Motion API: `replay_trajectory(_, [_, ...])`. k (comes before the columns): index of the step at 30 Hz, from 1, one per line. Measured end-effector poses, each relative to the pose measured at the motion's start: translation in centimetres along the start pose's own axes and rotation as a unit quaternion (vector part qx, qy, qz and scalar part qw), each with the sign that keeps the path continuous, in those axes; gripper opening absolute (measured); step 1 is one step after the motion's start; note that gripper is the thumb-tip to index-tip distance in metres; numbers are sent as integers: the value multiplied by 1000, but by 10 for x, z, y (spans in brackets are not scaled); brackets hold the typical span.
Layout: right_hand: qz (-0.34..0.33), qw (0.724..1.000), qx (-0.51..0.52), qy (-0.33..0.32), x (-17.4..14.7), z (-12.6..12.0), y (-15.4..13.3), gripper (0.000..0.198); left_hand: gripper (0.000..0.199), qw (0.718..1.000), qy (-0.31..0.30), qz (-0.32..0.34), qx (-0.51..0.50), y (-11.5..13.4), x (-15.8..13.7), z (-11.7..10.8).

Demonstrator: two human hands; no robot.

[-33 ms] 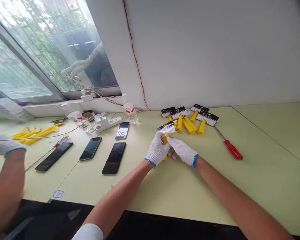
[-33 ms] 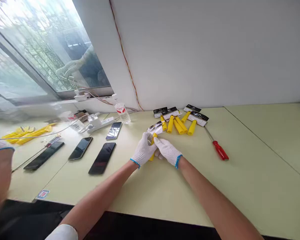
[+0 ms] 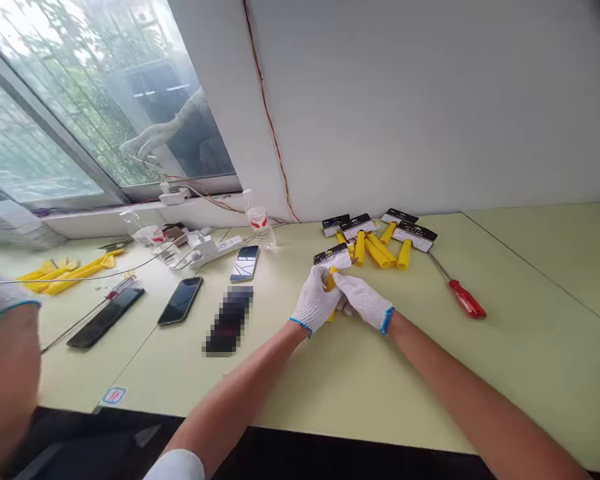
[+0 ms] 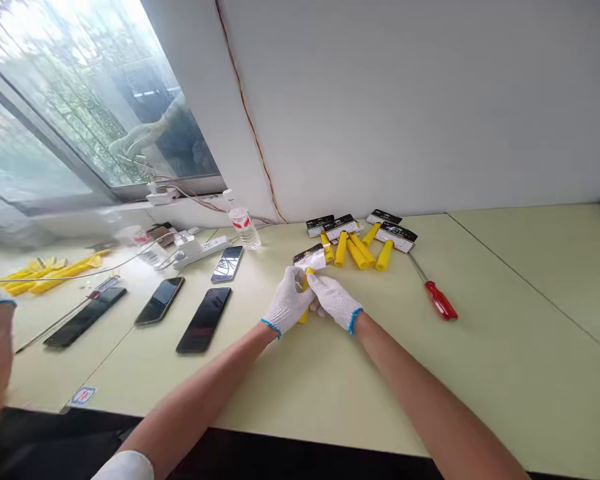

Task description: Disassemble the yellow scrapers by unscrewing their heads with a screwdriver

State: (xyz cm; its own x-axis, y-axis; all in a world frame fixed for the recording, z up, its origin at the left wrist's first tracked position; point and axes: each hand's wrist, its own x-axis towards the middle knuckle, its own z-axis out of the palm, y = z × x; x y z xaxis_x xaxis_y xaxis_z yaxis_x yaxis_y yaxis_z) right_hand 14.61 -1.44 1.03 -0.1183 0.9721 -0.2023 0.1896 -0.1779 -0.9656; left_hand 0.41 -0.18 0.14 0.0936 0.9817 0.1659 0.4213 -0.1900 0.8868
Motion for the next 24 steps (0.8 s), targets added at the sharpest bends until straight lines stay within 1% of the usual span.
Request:
replay_trajectory(3, [-3, 999, 1, 32, 3, 1, -7, 48, 33, 999, 6, -13, -34, 6, -5, 8])
replay_trajectory(5, [-3, 999, 4, 52, 4, 2, -7, 46, 38, 998, -3, -11, -62, 5, -8, 12])
replay_trajectory(7, [-7, 998, 10, 69, 8, 1, -2, 47, 36, 995, -11, -1, -104, -1, -9, 11])
replay_trajectory(8, [-11, 997, 12, 76, 9, 0, 1, 48, 33, 992, -5, 7, -126, -5, -7, 9])
replay_trajectory(9, [-16, 996, 14, 82, 11, -2, 4, 50, 29, 989, 11, 10, -149, -8, -4, 5])
replay_trajectory(11, [-23, 996, 15, 82, 11, -8, 8, 49, 21, 976, 79, 1, -202, -13, 5, -7])
replay_trajectory(13, [-22, 998, 9, 64, 7, -14, 8, 41, 22, 964, 127, -17, -234, -17, 17, -20])
replay_trajectory(14, [-20, 998, 5, 51, 3, -17, 8, 36, 26, 961, 126, -29, -245, -19, 22, -27])
replay_trajectory(15, [-17, 999, 1, 39, 0, -19, 6, 33, 31, 960, 96, -43, -259, -21, 27, -32])
replay_trajectory(17, [-16, 1000, -8, 20, -8, -21, 3, 32, 44, 950, 35, -73, -303, -26, 34, -38])
replay_trajectory(21, [-20, 999, -26, 5, -16, -24, -1, 36, 52, 907, -96, -96, -398, -33, 37, -41])
replay_trajectory(23, [-23, 999, -36, -1, -17, -26, -2, 36, 54, 891, -131, -101, -423, -32, 36, -41])
replay_trajectory(24, [-24, 999, -41, -4, -17, -27, -3, 36, 54, 889, -141, -99, -424, -30, 35, -42])
